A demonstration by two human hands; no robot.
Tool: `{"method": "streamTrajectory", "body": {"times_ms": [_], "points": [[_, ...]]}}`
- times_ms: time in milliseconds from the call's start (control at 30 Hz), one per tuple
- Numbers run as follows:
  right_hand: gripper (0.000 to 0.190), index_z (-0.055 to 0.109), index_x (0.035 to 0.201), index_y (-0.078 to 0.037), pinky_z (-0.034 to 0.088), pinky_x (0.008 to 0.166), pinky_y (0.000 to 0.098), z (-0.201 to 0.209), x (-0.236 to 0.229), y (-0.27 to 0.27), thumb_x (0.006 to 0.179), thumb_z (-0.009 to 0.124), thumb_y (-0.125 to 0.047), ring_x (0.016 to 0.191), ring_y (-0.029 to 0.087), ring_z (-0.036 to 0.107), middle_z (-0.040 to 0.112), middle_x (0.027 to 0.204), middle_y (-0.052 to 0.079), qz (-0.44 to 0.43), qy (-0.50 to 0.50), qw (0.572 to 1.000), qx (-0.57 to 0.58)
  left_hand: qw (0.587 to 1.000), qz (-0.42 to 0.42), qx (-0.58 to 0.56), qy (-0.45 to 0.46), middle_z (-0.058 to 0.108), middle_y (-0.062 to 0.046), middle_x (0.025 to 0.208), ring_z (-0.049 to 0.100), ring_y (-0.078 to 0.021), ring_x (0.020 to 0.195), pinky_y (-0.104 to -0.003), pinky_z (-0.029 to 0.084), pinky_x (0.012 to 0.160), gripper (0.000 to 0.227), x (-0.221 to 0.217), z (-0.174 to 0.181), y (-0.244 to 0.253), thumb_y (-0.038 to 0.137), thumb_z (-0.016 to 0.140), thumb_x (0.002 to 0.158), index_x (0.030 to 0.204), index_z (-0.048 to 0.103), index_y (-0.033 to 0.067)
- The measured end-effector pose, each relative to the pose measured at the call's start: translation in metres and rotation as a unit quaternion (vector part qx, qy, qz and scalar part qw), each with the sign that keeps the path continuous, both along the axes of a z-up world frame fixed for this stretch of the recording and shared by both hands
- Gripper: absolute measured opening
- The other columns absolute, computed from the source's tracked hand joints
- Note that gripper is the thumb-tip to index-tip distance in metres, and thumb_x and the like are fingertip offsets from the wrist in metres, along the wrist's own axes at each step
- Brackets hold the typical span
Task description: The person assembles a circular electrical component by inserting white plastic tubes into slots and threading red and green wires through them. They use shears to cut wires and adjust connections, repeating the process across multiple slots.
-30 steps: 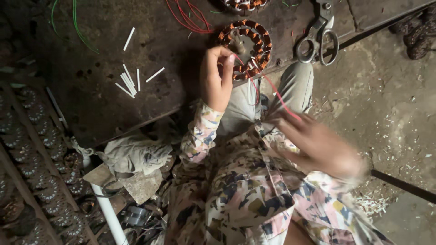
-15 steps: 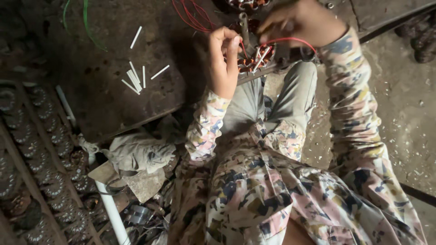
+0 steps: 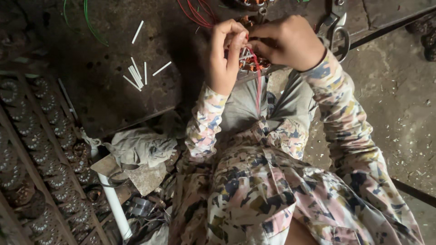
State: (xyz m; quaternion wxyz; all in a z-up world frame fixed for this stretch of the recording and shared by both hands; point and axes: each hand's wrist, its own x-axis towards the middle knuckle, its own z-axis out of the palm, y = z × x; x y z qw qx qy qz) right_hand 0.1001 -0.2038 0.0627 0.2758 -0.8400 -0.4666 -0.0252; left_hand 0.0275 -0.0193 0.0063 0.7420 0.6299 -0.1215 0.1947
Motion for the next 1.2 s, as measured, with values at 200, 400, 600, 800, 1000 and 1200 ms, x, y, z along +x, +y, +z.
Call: {"method": "streamTrajectory", "body": {"times_ms": [200, 400, 600, 800, 1000, 1200], "points": [[0.009, 0.073, 0.102, 0.000, 0.053, 0.073, 0.0404, -0.012, -0.016, 0.008, 0.097, 0.076, -0.007, 0.082, 0.034, 0.068, 0.067, 0.092, 0.016, -0.016, 0.018, 0.993, 0.112, 0.983, 0.115, 0.141, 0.002, 0.068, -0.007, 0.118, 0.069, -0.0190, 0.108, -0.031, 0.057, 0.096, 0.025, -0.020, 0.011, 0.013, 0.012, 0.060, 0.113, 0.136, 0.055, 0.0036], [0.009, 0.069, 0.104, 0.004, 0.049, 0.077, 0.0364, -0.031, -0.031, 0.007, 0.098, 0.076, 0.003, 0.087, 0.029, 0.063, 0.063, 0.095, 0.016, -0.068, 0.092, 0.972, 0.204, 0.938, 0.072, 0.304, 0.151, 0.068, -0.008, 0.096, 0.071, -0.0180, 0.076, -0.032, 0.054, 0.067, 0.019, -0.049, 0.028, 0.027, 0.020, 0.075, 0.099, 0.115, 0.072, 0.0099], [0.010, 0.066, 0.107, 0.005, 0.050, 0.085, 0.0330, -0.046, -0.041, 0.004, 0.100, 0.073, 0.005, 0.099, 0.029, 0.065, 0.066, 0.107, 0.016, -0.086, 0.098, 0.959, 0.252, 0.965, 0.030, 0.236, 0.106, 0.072, -0.008, 0.100, 0.078, -0.0163, 0.085, -0.024, 0.062, 0.073, 0.018, -0.042, 0.028, 0.025, 0.020, 0.078, 0.098, 0.109, 0.072, 0.0069], [0.007, 0.064, 0.108, 0.005, 0.050, 0.086, 0.0314, -0.056, -0.051, 0.002, 0.103, 0.069, 0.005, 0.098, 0.026, 0.064, 0.066, 0.106, 0.014, -0.120, 0.122, 0.948, 0.270, 0.978, -0.012, 0.151, 0.142, 0.076, -0.008, 0.103, 0.077, -0.0134, 0.091, -0.024, 0.063, 0.080, 0.016, -0.046, 0.016, 0.032, 0.007, 0.077, 0.096, 0.109, 0.072, -0.0010], [0.005, 0.059, 0.108, 0.006, 0.049, 0.084, 0.0271, -0.068, -0.054, -0.002, 0.109, 0.062, 0.002, 0.092, 0.016, 0.060, 0.062, 0.106, 0.010, -0.143, 0.192, 0.912, 0.332, 0.983, -0.040, 0.064, 0.165, 0.074, -0.006, 0.102, 0.073, -0.0097, 0.096, -0.023, 0.060, 0.086, 0.012, -0.050, 0.007, 0.033, 0.000, 0.073, 0.099, 0.109, 0.071, -0.0062], [0.008, 0.054, 0.114, 0.003, 0.050, 0.089, 0.0250, -0.078, -0.060, -0.008, 0.114, 0.056, -0.005, 0.097, 0.012, 0.060, 0.061, 0.109, 0.005, -0.138, 0.308, 0.851, 0.401, 0.981, -0.016, 0.053, 0.186, 0.075, -0.006, 0.100, 0.073, -0.0087, 0.091, -0.023, 0.061, 0.083, 0.013, -0.050, -0.003, 0.033, -0.001, 0.074, 0.097, 0.107, 0.071, -0.0067]]}}
